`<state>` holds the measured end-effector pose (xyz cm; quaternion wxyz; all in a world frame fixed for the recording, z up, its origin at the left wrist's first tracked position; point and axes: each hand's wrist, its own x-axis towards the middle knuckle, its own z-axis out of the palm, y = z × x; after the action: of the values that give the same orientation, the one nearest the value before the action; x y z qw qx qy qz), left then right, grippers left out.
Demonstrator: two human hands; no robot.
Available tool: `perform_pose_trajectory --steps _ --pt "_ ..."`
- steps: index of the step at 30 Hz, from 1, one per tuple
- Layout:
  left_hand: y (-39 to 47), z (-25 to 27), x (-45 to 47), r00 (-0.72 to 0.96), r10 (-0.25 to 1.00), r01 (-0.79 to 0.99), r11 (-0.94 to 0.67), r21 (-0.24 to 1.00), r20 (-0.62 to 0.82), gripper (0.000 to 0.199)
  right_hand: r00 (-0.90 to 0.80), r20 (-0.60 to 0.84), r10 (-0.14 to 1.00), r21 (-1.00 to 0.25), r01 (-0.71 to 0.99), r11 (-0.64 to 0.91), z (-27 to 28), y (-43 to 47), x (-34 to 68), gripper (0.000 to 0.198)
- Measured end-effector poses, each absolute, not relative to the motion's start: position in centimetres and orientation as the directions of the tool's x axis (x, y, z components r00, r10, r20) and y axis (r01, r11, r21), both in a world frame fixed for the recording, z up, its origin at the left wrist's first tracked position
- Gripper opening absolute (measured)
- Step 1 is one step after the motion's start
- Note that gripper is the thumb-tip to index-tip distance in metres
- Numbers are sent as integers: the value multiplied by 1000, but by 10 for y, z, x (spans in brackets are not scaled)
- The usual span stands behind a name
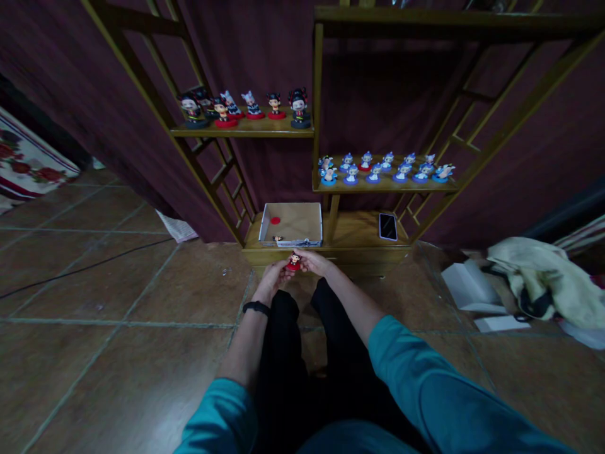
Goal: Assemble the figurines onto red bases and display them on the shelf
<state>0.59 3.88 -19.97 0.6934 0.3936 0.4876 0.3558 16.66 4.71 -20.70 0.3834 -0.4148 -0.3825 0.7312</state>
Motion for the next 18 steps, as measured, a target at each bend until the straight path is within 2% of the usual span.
perform_pose_trajectory --steps 5,11,18 --pt "39 -200 6 196 905 -122 406 906 -379 20 -367 -314 876 -877 -241 -415 -204 46 165 33" --pt "40 -201 2 129 915 -168 401 901 -383 19 -324 -314 892 -874 -270 -405 -203 45 164 25" --pt "42 -203 0 97 919 -245 394 886 -382 17 -405 -240 882 -900 -248 -359 -204 41 164 23"
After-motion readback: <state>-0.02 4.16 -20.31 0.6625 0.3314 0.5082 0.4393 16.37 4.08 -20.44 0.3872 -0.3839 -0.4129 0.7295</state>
